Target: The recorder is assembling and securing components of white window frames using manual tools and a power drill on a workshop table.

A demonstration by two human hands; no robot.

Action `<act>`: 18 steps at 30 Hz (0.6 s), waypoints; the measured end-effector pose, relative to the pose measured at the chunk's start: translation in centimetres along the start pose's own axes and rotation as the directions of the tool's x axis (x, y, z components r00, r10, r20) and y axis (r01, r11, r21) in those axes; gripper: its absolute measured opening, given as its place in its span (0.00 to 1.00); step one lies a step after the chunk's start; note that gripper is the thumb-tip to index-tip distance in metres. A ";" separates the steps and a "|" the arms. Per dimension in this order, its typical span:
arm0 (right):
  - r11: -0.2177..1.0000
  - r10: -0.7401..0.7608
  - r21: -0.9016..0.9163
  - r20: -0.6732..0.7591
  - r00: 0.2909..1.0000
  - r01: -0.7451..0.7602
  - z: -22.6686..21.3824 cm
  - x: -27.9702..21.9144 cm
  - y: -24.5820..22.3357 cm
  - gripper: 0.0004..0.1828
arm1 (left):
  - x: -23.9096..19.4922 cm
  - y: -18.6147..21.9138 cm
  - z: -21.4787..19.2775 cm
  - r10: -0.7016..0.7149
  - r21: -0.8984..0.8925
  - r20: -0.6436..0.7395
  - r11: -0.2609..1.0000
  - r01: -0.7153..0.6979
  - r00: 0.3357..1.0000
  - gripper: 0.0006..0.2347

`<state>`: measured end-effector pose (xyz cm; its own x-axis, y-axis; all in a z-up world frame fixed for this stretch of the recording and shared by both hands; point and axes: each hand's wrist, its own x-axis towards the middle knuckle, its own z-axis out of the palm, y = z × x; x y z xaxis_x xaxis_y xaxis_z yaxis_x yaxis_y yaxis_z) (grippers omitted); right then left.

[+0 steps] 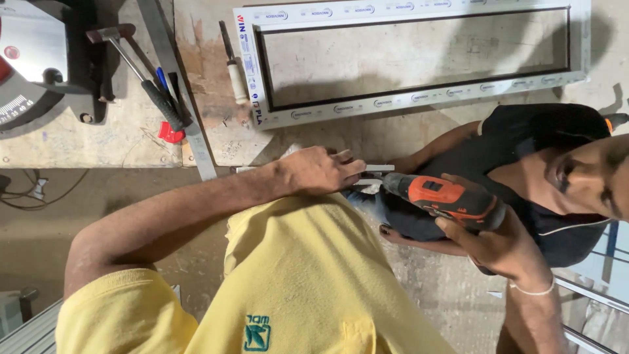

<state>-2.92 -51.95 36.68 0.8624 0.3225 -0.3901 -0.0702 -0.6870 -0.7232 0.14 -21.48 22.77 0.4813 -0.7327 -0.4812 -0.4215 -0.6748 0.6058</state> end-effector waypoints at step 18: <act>0.960 0.105 -0.278 0.242 0.965 -0.034 -1.4 4.4 -5.9 0.30 | 0.7 -1.2 1.4 0.203 0.091 -0.159 0.977 -0.190 0.966 0.15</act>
<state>1.97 -47.38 40.04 0.7030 0.3970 -0.5900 0.0427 -0.8518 -0.5222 -0.11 -21.34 20.80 0.5019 -0.8307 -0.2407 -0.5738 -0.5281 0.6260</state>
